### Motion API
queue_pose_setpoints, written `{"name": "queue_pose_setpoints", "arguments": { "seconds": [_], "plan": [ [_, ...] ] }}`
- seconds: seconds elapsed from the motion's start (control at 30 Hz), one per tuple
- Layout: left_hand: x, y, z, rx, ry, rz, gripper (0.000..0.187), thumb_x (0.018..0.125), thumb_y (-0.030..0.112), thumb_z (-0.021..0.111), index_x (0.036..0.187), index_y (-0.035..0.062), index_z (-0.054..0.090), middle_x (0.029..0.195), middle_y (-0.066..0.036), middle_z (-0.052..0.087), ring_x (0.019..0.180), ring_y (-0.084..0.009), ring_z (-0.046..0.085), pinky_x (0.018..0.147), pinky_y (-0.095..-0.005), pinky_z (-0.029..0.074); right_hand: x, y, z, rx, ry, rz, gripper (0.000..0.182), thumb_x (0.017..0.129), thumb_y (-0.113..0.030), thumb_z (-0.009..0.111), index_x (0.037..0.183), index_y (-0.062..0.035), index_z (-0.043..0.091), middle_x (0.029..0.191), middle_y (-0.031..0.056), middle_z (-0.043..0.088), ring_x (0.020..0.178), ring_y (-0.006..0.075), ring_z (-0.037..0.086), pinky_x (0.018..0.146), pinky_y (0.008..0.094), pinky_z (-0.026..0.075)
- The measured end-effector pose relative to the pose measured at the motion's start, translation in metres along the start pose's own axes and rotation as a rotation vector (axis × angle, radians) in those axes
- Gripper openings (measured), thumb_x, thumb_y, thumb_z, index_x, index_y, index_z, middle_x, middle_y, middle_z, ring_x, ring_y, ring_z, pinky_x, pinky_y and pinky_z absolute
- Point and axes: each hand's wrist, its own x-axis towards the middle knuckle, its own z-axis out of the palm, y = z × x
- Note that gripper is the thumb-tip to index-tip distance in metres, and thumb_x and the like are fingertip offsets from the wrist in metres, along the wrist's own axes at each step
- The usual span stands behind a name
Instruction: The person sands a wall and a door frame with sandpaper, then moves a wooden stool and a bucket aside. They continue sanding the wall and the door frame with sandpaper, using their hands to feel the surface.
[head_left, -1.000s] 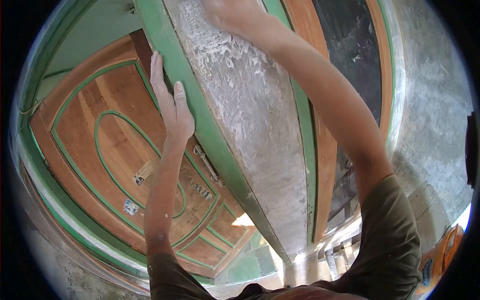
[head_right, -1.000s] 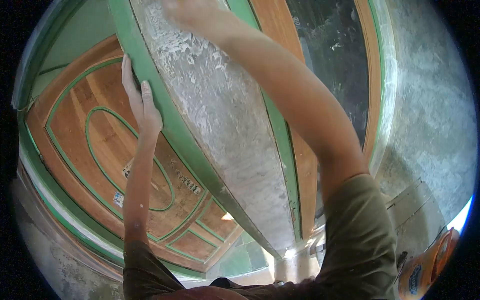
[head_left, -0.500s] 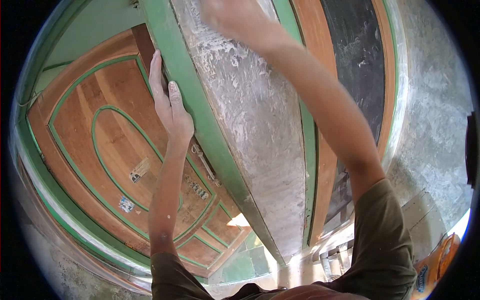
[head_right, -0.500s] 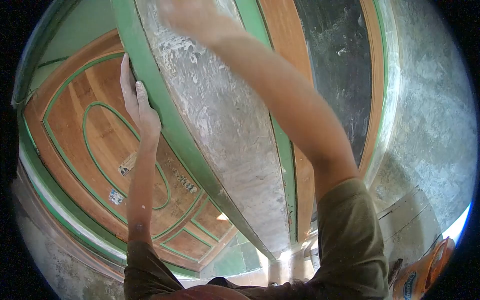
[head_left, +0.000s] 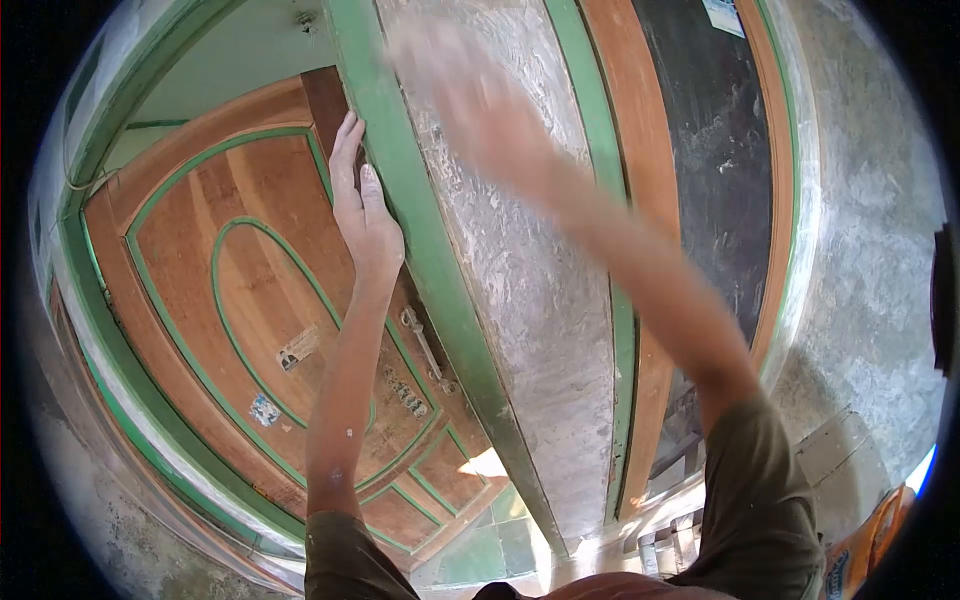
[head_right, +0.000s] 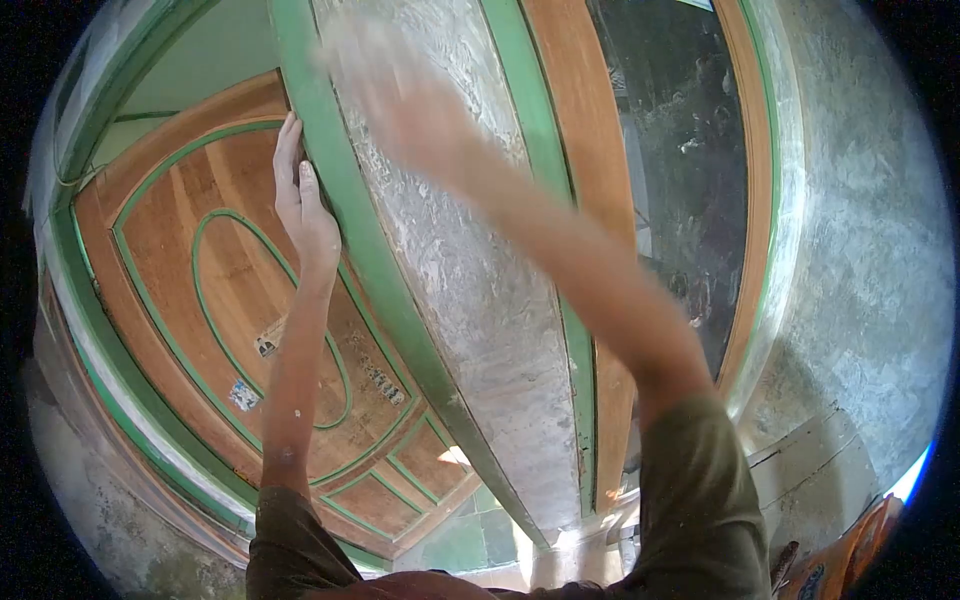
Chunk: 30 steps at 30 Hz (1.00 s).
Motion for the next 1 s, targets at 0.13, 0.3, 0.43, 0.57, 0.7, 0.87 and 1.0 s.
{"name": "queue_pose_setpoints", "arguments": {
  "seconds": [0.13,0.3,0.43,0.57,0.7,0.87,1.0],
  "plan": [
    [-0.005,0.007,-0.004,0.028,-0.048,-0.039,0.039,0.095,0.006,0.036,0.132,-0.0009,0.043,0.142,-0.013,0.039,0.133,-0.0262,0.035,0.111,-0.037,0.024,-0.113,-0.082,-0.074,0.273,-0.508,0.173,0.063,0.081,-0.005,0.051,0.141,-0.0012,0.033,0.132,0.0145,0.051,0.121,0.0296,0.049,0.104,0.0397,0.038],
    [-0.01,0.022,0.008,0.174,-0.038,-0.005,0.04,0.094,0.005,0.038,0.133,-0.0015,0.043,0.145,-0.013,0.035,0.133,-0.0274,0.034,0.11,-0.0384,0.025,0.022,0.088,-0.013,-0.152,-0.509,0.202,0.041,0.088,-0.008,0.045,0.128,-0.0023,0.049,0.123,0.0129,0.057,0.101,0.0285,0.06,0.075,0.0387,0.053],
    [-0.011,0.025,0.006,0.125,-0.05,-0.051,0.039,0.094,0.006,0.038,0.133,0.0,0.043,0.146,-0.014,0.034,0.133,-0.028,0.034,0.11,-0.0392,0.025,0.018,0.093,-0.013,-0.141,-0.062,0.031,0.05,0.089,-0.009,0.045,0.137,-0.0007,0.037,0.131,0.0232,0.047,0.119,0.0332,0.048,0.104,0.0404,0.035],
    [-0.011,0.024,0.003,0.202,-0.09,-0.048,0.039,0.094,0.005,0.038,0.133,0.0027,0.045,0.146,-0.012,0.034,0.134,-0.0278,0.032,0.111,-0.0395,0.024,-0.081,-0.022,-0.087,-0.139,-0.449,0.217,0.058,0.081,0.004,0.039,0.139,0.0005,0.037,0.143,0.0219,0.036,0.131,0.0342,0.038,0.112,0.0429,0.026],
    [-0.011,0.023,0.009,0.252,-0.053,-0.017,0.04,0.092,0.003,0.038,0.132,0.0029,0.046,0.146,-0.011,0.035,0.135,-0.0271,0.031,0.112,-0.0388,0.024,-0.039,0.045,-0.039,-0.444,-0.27,0.052,0.051,0.085,-0.005,0.045,0.136,-0.001,0.042,0.138,0.0189,0.044,0.127,0.0298,0.045,0.1,0.0409,0.041],
    [-0.016,0.025,0.009,0.218,-0.018,-0.044,0.04,0.093,0.006,0.036,0.132,0.0012,0.044,0.144,-0.013,0.038,0.134,-0.0275,0.034,0.112,-0.0391,0.024,0.028,0.074,-0.003,-0.429,0.042,-0.103,0.049,0.079,0.001,0.048,0.127,0.0066,0.047,0.128,0.0233,0.051,0.115,0.0312,0.053,0.087,0.0383,0.048],
    [-0.015,0.025,0.008,0.133,0.022,-0.031,0.038,0.096,0.01,0.034,0.129,-0.0029,0.045,0.142,-0.016,0.038,0.132,-0.0302,0.035,0.111,-0.0396,0.025,-0.099,-0.077,-0.078,-0.165,-0.5,0.087,0.045,0.092,-0.005,0.037,0.137,0.0005,0.039,0.14,0.014,0.043,0.13,0.0281,0.042,0.108,0.0406,0.033]
  ]
}}
